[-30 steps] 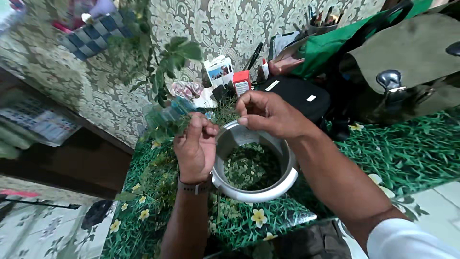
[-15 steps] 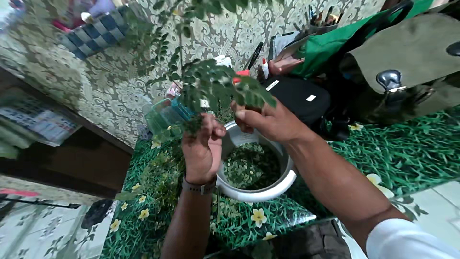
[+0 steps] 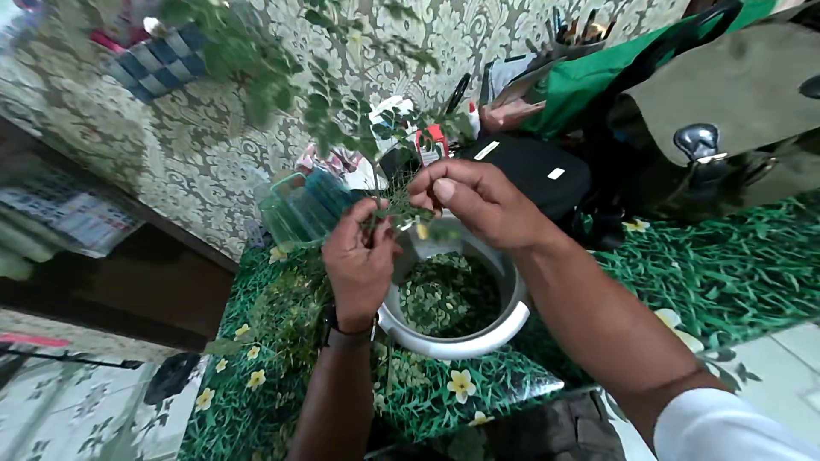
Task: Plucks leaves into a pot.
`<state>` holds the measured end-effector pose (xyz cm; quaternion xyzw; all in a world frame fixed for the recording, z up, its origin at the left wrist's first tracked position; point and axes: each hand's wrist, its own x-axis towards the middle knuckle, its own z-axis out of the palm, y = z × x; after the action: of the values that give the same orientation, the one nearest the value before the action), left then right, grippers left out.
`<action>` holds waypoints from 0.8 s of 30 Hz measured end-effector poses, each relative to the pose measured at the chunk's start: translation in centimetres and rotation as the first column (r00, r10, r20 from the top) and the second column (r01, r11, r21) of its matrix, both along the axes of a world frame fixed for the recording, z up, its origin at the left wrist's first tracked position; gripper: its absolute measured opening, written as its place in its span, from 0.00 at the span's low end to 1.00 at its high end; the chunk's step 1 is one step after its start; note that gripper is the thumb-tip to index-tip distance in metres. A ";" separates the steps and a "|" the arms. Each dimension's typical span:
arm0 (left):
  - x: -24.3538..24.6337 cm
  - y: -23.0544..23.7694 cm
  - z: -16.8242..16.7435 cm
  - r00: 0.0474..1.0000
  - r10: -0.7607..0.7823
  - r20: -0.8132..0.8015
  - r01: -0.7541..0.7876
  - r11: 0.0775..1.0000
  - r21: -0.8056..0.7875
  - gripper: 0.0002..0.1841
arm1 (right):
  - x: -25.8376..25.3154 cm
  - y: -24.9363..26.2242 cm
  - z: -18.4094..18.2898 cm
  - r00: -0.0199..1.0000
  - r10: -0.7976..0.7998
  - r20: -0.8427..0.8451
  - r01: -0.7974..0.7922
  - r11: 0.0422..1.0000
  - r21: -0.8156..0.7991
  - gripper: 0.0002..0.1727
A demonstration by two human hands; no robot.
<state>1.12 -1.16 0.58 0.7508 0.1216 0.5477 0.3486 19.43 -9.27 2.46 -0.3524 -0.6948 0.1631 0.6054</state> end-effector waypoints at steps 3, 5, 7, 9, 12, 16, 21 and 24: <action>0.0 -0.4 0.3 0.996 0.017 -0.086 -0.023 0.998 -0.063 0.18 | 0.5 0.3 -0.1 0.999 0.018 0.032 -0.019 0.999 0.027 0.30; -0.3 0.0 0.4 0.991 -0.090 -0.099 0.077 0.989 -0.128 0.21 | 0.5 0.3 0.0 0.998 -0.008 0.067 0.005 0.999 0.044 0.25; -0.6 0.7 0.5 0.972 -0.222 -0.079 0.202 0.957 -0.207 0.20 | 0.6 0.3 0.0 0.998 -0.026 0.060 0.025 0.999 0.029 0.17; -0.9 0.9 0.7 0.949 -0.312 -0.036 0.287 0.907 -0.308 0.18 | 0.7 0.3 -0.1 1.000 -0.017 0.026 0.017 1.000 0.000 0.11; -1.0 1.0 0.8 0.923 -0.383 0.037 0.369 0.853 -0.368 0.18 | 0.8 0.6 -0.3 1.000 0.010 -0.004 -0.010 1.000 -0.023 0.08; -1.2 1.1 1.0 0.914 -0.398 0.080 0.398 0.841 -0.365 0.09 | 0.8 0.1 -0.2 0.996 -0.094 -0.004 0.093 0.987 -0.130 0.13; -1.2 1.1 1.2 0.883 -0.386 0.268 0.461 0.822 -0.335 0.05 | 1.4 0.5 -0.4 0.974 0.033 -0.222 -0.083 0.972 -0.220 0.18; -1.1 1.0 1.2 0.846 -0.383 0.371 0.501 0.810 -0.304 0.05 | 1.5 0.9 -0.6 0.972 0.115 -0.207 -0.157 0.967 -0.202 0.18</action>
<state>0.07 -0.11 1.78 0.5840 -0.0052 0.5196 0.6236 20.92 -8.37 1.87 -0.3501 -0.6332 0.3128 0.6153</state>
